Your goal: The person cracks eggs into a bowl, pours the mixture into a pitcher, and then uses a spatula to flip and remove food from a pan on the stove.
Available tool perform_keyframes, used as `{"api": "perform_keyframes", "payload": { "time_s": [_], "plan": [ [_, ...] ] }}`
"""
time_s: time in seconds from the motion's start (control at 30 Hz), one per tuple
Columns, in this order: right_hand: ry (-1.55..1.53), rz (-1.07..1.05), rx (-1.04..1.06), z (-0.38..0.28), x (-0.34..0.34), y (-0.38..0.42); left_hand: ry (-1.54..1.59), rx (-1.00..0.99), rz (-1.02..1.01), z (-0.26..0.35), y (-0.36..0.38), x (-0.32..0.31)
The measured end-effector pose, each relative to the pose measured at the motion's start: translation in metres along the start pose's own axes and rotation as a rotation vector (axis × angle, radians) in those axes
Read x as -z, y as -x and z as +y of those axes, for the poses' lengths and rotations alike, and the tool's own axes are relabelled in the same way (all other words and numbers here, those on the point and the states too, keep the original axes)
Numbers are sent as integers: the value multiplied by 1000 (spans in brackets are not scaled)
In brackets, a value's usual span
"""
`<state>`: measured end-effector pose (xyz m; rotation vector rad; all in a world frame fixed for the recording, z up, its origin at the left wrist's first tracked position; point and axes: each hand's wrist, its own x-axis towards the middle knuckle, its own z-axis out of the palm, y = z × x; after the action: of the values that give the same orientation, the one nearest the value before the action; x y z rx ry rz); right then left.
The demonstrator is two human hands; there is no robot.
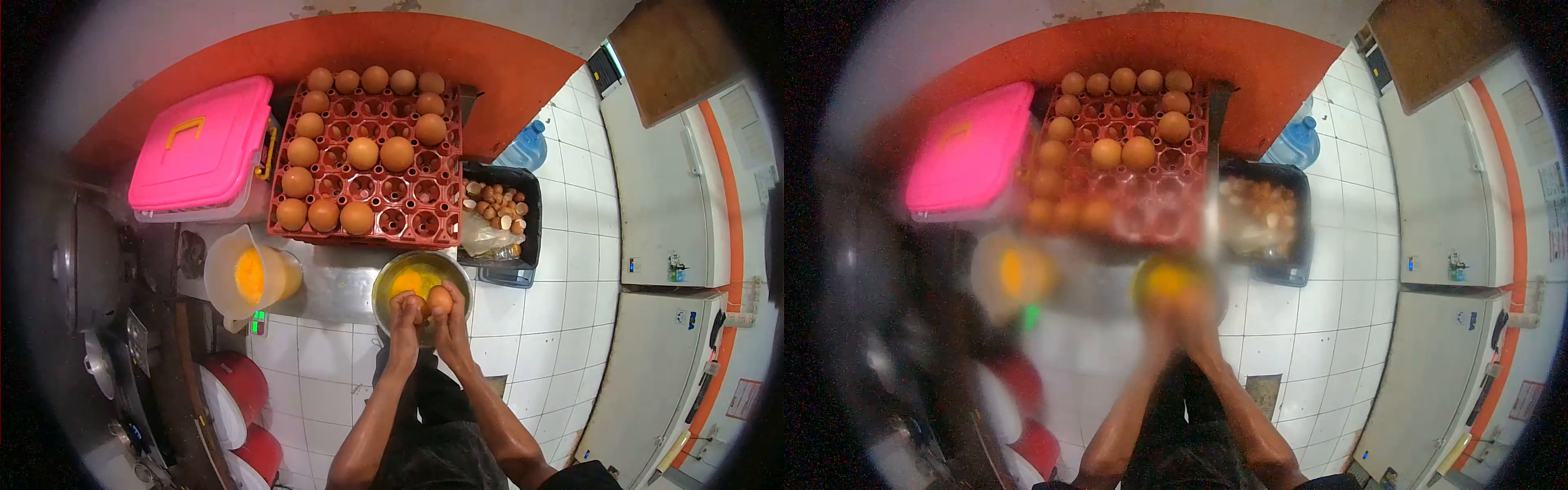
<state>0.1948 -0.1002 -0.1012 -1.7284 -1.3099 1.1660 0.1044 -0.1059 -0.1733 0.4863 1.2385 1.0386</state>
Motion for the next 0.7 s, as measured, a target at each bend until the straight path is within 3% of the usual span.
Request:
{"api": "perform_keyframes", "payload": {
  "time_s": [0.07,0.13,0.17,0.27,0.37,0.43,0.47,0.53,0.7],
  "plan": [
    [-168,123,102,23,-7,5,24,-53,13,4,0,0],
    [-173,301,65,2,-11,3,116,85,1,20,8,-4],
    [-10,35,-41,-19,-5,3,120,86,1,5,3,1],
    [67,22,-25,-10,-8,1,112,-14,-20,-21,-10,14],
    [-56,27,1,19,-2,-3,135,28,7,16,8,15],
    [17,-29,97,20,9,-11,-191,-37,6,20,5,28],
    [18,-28,98,27,12,-14,-190,-39,5,21,5,33],
    [-300,-163,-62,25,15,-24,-370,-157,-138,49,11,32],
    [16,-246,34,48,21,-30,-498,-293,-237,63,10,35]
  ]
}}
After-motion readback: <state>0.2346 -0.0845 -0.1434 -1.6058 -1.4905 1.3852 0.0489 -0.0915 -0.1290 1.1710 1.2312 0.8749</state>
